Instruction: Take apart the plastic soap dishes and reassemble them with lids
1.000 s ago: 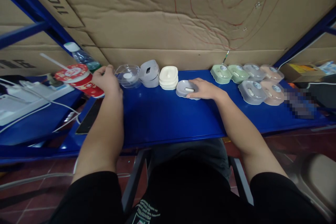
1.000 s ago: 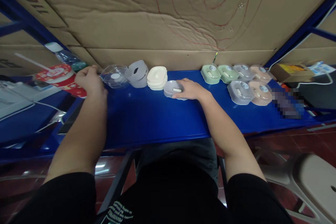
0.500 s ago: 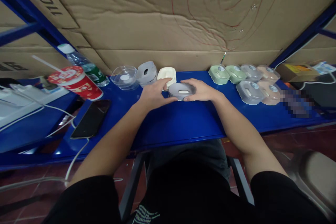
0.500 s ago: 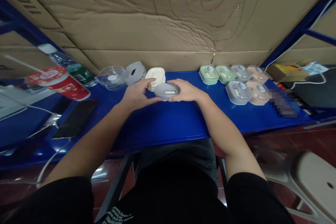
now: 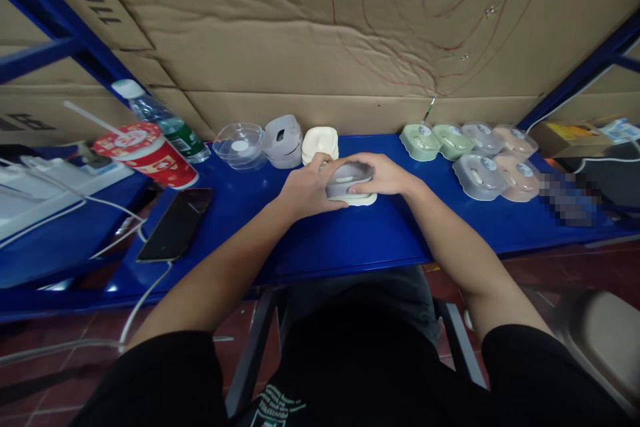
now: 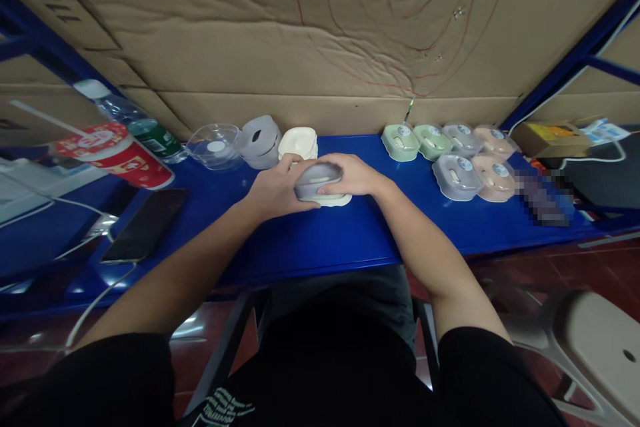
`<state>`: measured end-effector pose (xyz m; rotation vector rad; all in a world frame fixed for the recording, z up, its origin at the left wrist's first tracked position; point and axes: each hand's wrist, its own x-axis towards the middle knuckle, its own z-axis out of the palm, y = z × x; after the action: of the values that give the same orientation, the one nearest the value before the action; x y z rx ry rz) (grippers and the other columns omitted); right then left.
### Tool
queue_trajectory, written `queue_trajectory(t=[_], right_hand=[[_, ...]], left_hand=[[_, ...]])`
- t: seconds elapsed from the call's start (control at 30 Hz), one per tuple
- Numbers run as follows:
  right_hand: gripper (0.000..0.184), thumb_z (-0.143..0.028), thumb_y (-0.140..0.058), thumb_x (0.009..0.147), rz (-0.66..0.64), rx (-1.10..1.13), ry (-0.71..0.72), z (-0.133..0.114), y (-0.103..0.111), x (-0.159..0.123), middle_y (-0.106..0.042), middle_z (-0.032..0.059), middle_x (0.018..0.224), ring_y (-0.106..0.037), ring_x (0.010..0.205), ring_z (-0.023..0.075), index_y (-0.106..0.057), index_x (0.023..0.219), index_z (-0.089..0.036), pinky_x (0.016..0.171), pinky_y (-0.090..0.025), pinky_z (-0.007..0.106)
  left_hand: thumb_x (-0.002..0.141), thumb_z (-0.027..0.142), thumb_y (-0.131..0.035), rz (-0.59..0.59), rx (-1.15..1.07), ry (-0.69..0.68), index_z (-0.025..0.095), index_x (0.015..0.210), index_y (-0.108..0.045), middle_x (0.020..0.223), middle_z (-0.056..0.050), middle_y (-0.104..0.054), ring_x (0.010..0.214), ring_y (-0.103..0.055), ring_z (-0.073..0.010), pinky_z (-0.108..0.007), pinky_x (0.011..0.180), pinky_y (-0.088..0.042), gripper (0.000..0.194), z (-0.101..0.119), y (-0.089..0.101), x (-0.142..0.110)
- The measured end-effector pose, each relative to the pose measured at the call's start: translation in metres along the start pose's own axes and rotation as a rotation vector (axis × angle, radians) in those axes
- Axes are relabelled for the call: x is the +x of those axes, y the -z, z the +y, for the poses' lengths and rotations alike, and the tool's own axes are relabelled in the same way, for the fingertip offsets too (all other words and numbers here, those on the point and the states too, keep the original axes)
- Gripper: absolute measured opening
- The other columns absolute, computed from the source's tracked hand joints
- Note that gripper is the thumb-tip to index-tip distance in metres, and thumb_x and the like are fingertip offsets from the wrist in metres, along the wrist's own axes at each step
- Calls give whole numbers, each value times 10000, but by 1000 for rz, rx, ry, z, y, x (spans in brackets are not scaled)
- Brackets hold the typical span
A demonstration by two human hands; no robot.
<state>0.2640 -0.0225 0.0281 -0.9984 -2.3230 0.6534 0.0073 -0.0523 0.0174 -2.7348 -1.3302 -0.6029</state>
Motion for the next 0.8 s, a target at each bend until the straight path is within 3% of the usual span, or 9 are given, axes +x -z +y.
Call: queue_trajectory(t=[0.1, 0.2, 0.27, 0.37, 0.5, 0.6, 0.7, 0.73, 0.8], right_hand=[[672, -617, -900, 762, 111, 113, -14, 0, 3, -1, -800, 103, 1332, -737, 1249, 351, -780, 1301, -235, 1122, -546, 536], [664, -676, -902, 744, 209, 236, -55, 2, 4, 0, -815, 111, 1282, -752, 1217, 329, -794, 1219, -225, 1125, -552, 525], [697, -725, -905, 717, 225, 335, -82, 3, 4, 1, -820, 116, 1256, -760, 1192, 317, -789, 1190, -227, 1095, -574, 509], [812, -874, -823, 698, 221, 498, -86, 5, 6, 2, -814, 114, 1215, -769, 1117, 302, -776, 1192, -231, 960, -628, 461], [874, -978, -776, 617, 338, 596, -62, 5, 7, 5, -797, 69, 1056, -756, 976, 266, -765, 1089, -243, 804, -631, 395], [704, -900, -827, 672, 500, 553, -137, 4, 3, 9, -728, 27, 826, -700, 780, 206, -716, 885, -239, 691, -603, 352], [658, -880, -810, 723, 555, 603, -270, 5, -1, 12, -609, -4, 655, -598, 581, 172, -647, 793, -247, 512, -535, 327], [658, -882, -806, 726, 561, 636, -308, 5, -1, 12, -582, -13, 632, -572, 539, 165, -630, 789, -251, 472, -512, 323], [670, -902, -774, 743, 571, 686, -350, 6, -2, 14, -563, -22, 626, -553, 499, 154, -610, 808, -255, 441, -491, 316]], left_hand=[[813, 575, -898, 85, -108, -36, 232, 1529, -603, 1395, -144, -685, 1169, -720, -330, -396, 882, -627, 847, -12, -2, 2], [965, 466, -760, 188, -232, -90, 202, 1436, -657, 1315, -134, -735, 1122, -730, -280, -383, 914, -615, 550, -23, -2, 3], [991, 398, -725, 250, -295, -112, 196, 1368, -698, 1294, -132, -750, 1069, -734, -251, -367, 897, -610, 429, -27, -1, 4], [910, 408, -834, 348, -407, -48, 200, 1198, -761, 1072, -76, -782, 835, -699, -184, -313, 766, -593, 362, -32, -3, 7], [843, 479, -899, 396, -694, 98, 192, 1076, -764, 700, 27, -642, 566, -563, -118, -238, 530, -494, 393, -43, -14, 12], [845, 593, -886, 400, -737, 66, 187, 1257, -720, 934, -47, -744, 585, -615, -120, -255, 527, -545, 601, -45, -21, 12], [733, 739, -925, 430, -515, -124, 245, 1466, -629, 1429, -173, -677, 930, -758, -231, -364, 749, -661, 932, -41, -20, 10], [722, 769, -917, 425, -432, -200, 270, 1464, -635, 1524, -181, -622, 1093, -752, -287, -423, 865, -667, 938, -40, -19, 9], [778, 776, -870, 399, -311, -313, 307, 1355, -697, 1596, -156, -577, 1325, -673, -349, -518, 1049, -615, 764, -40, -15, 9]])
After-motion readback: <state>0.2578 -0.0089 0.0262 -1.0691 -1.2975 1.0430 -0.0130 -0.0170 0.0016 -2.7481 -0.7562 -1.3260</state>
